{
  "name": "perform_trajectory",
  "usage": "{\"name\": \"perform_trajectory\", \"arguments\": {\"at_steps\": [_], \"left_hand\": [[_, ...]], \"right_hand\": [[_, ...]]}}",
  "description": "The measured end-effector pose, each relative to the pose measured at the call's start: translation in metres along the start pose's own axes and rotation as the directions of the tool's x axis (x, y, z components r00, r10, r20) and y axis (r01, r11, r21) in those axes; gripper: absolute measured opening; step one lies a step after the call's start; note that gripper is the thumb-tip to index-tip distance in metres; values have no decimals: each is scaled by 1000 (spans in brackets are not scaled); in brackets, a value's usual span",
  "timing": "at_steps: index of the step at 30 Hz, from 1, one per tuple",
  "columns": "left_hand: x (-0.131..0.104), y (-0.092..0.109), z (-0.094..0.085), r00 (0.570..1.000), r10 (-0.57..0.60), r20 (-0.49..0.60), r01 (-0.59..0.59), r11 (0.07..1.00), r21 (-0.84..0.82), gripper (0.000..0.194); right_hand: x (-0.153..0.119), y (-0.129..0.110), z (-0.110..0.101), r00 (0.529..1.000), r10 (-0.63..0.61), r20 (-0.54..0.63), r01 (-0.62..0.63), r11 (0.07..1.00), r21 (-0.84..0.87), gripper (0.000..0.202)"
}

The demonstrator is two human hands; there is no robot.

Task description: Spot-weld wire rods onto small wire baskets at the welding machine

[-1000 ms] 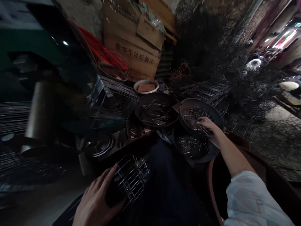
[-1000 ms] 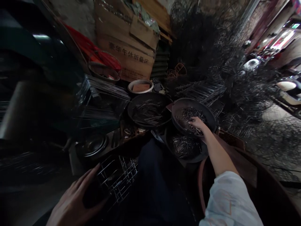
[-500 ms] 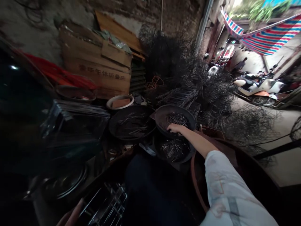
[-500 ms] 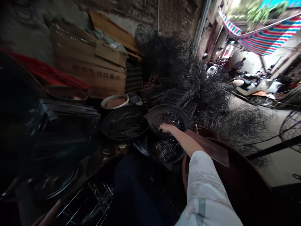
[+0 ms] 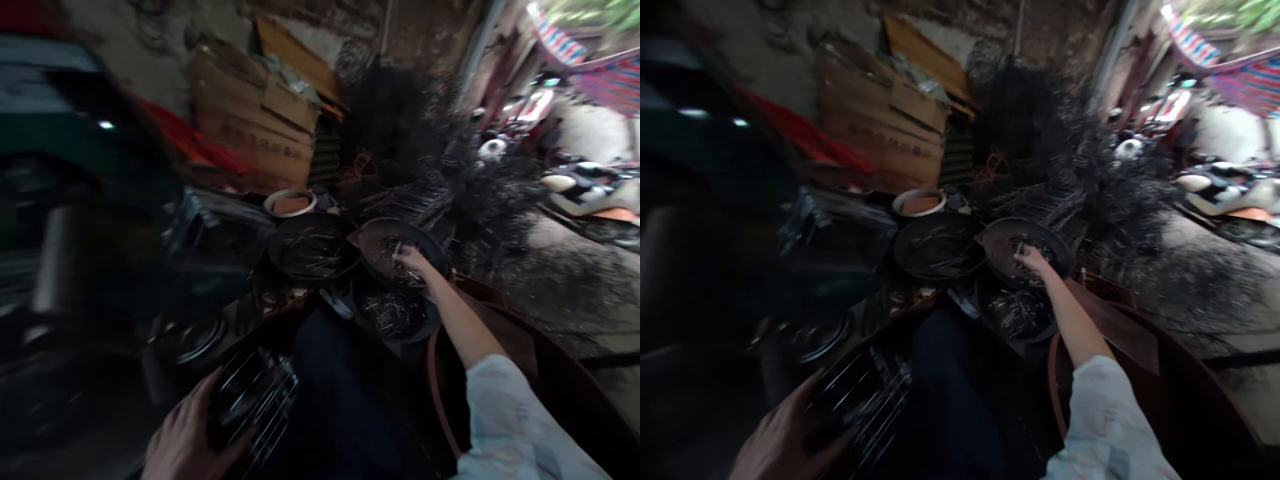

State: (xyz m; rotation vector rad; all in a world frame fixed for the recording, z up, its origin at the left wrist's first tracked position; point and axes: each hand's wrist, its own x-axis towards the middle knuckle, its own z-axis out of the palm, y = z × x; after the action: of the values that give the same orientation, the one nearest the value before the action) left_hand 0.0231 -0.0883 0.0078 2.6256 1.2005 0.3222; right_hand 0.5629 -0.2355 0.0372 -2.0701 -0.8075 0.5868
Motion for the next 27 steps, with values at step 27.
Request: {"name": "perform_trajectory", "arguments": {"at_steps": [27], "left_hand": [[-2, -55, -56, 985, -165, -42, 161, 984, -79, 74]], "right_hand": [[-144, -160, 324, 260, -828, 497, 772, 487, 409, 39]]}}
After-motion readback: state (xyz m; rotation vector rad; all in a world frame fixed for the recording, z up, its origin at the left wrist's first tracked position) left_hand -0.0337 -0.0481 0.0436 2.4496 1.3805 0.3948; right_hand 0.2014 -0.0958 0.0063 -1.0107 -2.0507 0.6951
